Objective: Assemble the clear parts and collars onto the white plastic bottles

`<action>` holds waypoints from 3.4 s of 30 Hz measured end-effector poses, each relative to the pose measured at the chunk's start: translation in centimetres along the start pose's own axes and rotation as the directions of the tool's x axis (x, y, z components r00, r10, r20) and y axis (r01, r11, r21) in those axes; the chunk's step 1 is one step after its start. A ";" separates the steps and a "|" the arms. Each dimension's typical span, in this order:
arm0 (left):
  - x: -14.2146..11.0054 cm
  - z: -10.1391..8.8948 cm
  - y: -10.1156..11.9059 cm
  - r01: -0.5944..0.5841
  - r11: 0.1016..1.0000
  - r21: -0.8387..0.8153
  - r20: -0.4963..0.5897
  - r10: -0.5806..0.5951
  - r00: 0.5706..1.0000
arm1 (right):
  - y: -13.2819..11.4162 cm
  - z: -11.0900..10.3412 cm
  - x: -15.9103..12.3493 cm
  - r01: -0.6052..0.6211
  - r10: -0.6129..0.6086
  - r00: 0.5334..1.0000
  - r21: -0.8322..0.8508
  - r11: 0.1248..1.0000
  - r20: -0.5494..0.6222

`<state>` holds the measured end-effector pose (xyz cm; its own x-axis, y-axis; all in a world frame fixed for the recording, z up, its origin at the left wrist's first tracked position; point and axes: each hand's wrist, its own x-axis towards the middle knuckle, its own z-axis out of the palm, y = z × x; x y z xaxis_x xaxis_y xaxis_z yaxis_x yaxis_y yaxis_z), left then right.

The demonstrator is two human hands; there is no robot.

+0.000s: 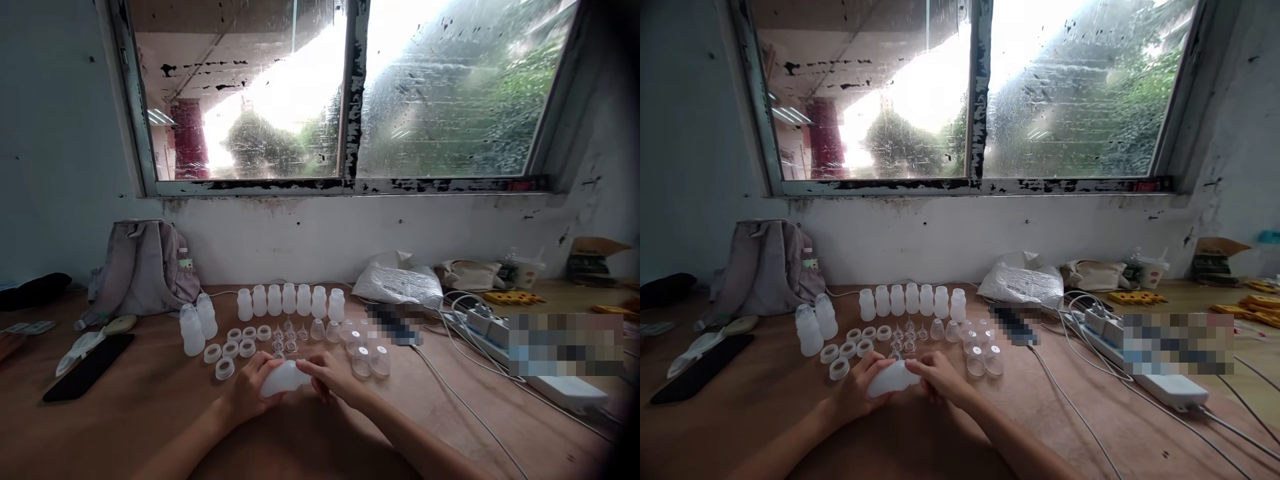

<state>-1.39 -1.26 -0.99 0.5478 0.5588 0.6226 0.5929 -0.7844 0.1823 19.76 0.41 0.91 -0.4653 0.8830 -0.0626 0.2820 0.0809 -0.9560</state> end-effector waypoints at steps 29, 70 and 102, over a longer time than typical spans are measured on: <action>0.0 -0.7 0.2 0.043 0.994 0.104 -0.026 -0.041 0.999 | -2.3 -6.4 -0.8 0.068 -0.145 0.984 -0.534 0.843 -0.102; 0.7 -0.4 -0.5 0.495 0.846 -0.197 -0.013 -0.507 0.862 | 3.6 -1.7 1.9 0.325 -0.151 0.745 0.157 0.933 -0.649; 1.0 -1.3 2.0 0.537 0.685 -0.492 0.219 -0.500 0.838 | 2.7 1.2 -1.9 0.463 -0.579 0.715 -0.354 0.812 -0.393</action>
<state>-0.45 -2.68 1.01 0.2914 0.9194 0.2642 0.4105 -0.3696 0.8336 20.36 -1.60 -1.89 -0.1661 0.7658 0.6213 0.3107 0.6386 -0.7041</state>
